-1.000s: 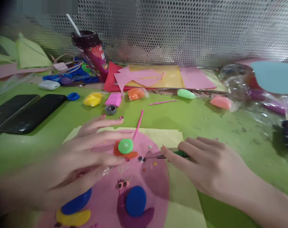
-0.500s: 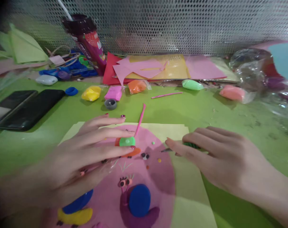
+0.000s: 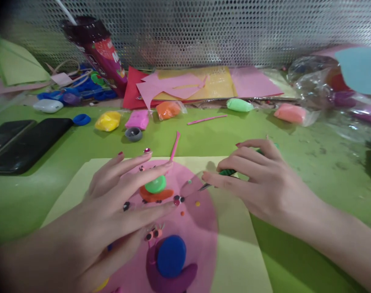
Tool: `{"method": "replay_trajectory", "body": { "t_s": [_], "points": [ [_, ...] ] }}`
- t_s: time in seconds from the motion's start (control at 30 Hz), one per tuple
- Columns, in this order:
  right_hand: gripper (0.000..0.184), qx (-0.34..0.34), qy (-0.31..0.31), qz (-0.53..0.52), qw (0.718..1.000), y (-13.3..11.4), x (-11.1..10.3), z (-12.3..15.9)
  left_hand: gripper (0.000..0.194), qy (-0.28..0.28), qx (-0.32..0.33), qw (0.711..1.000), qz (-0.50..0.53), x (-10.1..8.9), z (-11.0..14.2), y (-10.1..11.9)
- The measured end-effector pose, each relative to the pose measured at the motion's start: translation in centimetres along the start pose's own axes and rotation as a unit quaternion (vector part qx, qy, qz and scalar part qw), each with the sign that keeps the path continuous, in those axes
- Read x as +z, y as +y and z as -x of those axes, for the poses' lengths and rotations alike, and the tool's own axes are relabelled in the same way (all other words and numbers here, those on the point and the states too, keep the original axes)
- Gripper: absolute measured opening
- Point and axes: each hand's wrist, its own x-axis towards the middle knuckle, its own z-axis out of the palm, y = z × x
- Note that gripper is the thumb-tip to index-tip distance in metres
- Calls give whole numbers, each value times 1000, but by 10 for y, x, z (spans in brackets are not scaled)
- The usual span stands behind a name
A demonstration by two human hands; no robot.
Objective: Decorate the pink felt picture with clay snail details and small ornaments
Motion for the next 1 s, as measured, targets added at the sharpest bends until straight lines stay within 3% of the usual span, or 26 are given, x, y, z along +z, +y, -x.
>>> {"method": "replay_trajectory", "body": {
  "t_s": [0.4,1.0],
  "points": [
    [52,11,-11,-1,1000,0,3,3,29,13,-2,1000,9,3,-3,-1],
    [38,27,-38,-18,999,-4,6,3,33,10,3,1000,4,7,-3,-2]
  ]
}}
